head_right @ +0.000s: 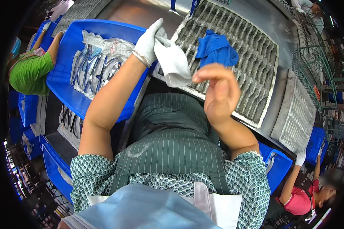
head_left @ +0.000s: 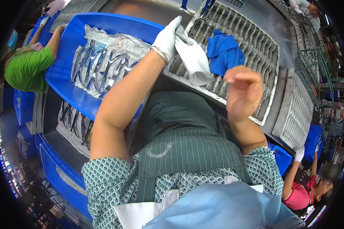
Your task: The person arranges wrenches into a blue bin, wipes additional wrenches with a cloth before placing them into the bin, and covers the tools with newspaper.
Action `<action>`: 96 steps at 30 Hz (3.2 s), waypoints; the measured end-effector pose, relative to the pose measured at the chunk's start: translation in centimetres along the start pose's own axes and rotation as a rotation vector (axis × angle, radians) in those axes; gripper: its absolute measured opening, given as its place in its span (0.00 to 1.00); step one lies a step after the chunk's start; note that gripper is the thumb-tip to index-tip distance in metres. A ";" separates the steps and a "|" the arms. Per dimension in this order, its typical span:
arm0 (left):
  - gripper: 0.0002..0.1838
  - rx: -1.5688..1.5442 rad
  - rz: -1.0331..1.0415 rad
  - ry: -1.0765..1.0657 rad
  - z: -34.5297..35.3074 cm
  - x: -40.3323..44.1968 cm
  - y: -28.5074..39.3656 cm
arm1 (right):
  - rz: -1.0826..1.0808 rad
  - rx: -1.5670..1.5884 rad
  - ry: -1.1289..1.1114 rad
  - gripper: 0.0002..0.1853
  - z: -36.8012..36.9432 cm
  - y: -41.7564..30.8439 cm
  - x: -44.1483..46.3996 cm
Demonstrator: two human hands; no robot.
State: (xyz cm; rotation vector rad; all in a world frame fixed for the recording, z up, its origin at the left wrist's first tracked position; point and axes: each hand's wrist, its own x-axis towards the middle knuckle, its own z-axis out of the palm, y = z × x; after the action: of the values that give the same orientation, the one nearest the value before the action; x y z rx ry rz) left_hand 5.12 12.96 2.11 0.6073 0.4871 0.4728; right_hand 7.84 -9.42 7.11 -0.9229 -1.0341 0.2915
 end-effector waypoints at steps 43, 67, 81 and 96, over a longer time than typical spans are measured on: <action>0.14 2.126 0.657 -0.384 3.1 -6.3 -4.2 | 0.831 -0.005 0.312 0.26 -1.8 6.5 -4.1; 0.11 1.837 0.825 -0.876 4.8 -8.7 -5.8 | 0.648 0.444 0.248 0.12 -4.8 8.8 -0.7; 0.11 1.647 0.728 -1.010 5.4 -9.7 -4.9 | 0.751 0.140 0.058 0.42 -3.1 17.1 0.9; 0.15 2.008 0.525 -1.062 3.2 -7.8 -4.6 | 0.062 -1.086 0.010 0.15 -11.4 15.3 0.1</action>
State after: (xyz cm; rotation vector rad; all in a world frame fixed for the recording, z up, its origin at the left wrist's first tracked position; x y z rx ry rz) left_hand 2.03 4.06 3.73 2.7530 -0.4633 -0.0943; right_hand 20.44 -6.03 -6.80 -1.9213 -1.1467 -0.2758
